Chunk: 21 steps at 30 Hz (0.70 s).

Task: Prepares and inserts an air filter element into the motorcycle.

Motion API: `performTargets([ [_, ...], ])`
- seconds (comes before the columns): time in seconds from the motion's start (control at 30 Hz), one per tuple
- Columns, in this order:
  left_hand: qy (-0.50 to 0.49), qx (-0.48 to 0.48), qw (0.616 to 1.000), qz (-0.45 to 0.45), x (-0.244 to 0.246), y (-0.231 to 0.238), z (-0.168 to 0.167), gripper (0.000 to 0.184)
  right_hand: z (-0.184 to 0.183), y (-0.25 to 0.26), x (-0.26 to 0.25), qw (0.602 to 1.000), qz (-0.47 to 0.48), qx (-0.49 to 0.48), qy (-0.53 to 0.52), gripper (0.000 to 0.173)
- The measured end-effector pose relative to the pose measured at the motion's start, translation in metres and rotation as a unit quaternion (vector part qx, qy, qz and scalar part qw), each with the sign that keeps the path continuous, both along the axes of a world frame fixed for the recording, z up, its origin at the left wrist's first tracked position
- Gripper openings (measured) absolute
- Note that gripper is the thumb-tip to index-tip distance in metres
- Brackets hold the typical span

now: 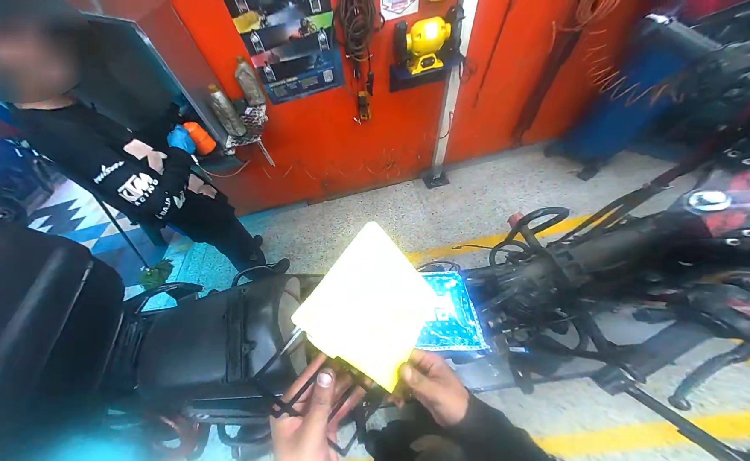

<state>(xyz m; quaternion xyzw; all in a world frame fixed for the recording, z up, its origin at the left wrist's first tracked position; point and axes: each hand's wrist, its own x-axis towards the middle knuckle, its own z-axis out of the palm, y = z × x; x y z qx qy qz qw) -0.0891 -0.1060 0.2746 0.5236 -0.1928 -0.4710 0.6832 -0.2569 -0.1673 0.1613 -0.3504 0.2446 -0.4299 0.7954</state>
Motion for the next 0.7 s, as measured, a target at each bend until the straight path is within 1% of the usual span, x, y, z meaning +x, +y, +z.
performTargets([
  [0.07,0.008,-0.004,1.000,0.015,-0.003,-0.001,-0.002,0.028,0.001,-0.001,0.003,1.000,-0.021,-0.018,-0.003,0.028],
  [0.2,0.013,-0.046,0.994,0.095,-0.010,-0.004,-0.009,0.024,0.006,0.002,0.012,0.992,-0.077,-0.103,0.008,0.018],
  [0.3,-0.006,-0.082,0.986,0.148,-0.017,-0.010,-0.005,0.019,0.008,0.013,0.024,0.980,-0.059,-0.188,0.011,0.015],
  [0.37,-0.006,-0.107,0.980,0.169,-0.022,-0.013,-0.002,0.017,0.009,0.016,0.031,0.976,-0.054,-0.212,0.011,0.015],
  [0.4,0.010,-0.110,0.979,0.174,-0.024,-0.013,-0.001,0.017,0.009,0.016,0.033,0.975,-0.052,-0.214,0.013,0.014],
  [0.43,0.029,-0.108,0.980,0.162,-0.024,-0.011,-0.001,0.022,0.006,0.017,0.033,0.976,-0.046,-0.211,0.011,0.013],
  [0.47,0.042,-0.105,0.986,0.124,-0.023,-0.008,-0.002,0.037,0.001,0.017,0.033,0.979,-0.032,-0.202,0.007,0.013],
  [0.5,0.046,-0.114,0.990,0.069,-0.018,-0.007,-0.004,0.055,-0.004,0.017,0.031,0.981,-0.006,-0.194,0.005,0.016],
  [0.53,0.040,-0.122,0.991,0.035,-0.015,-0.009,-0.006,0.067,-0.007,0.015,0.027,0.980,0.032,-0.193,0.018,0.022],
  [0.57,0.018,-0.121,0.992,0.028,-0.013,-0.011,-0.009,0.073,-0.007,0.012,0.018,0.973,0.080,-0.206,0.059,0.027],
  [0.6,-0.017,-0.127,0.991,0.022,-0.011,-0.011,-0.013,0.074,-0.001,0.006,0.005,0.952,0.133,-0.242,0.129,0.029],
  [0.63,-0.066,-0.141,0.988,0.007,-0.007,-0.009,-0.017,0.070,0.010,-0.001,-0.010,0.909,0.177,-0.310,0.217,0.030],
  [0.67,-0.124,-0.158,0.979,-0.017,-0.003,-0.006,-0.020,0.063,0.026,-0.009,-0.026,0.859,0.185,-0.385,0.283,0.028],
  [0.7,-0.179,-0.174,0.967,-0.049,0.001,-0.003,-0.022,0.059,0.044,-0.018,-0.040,0.826,0.144,-0.444,0.317,0.026],
])
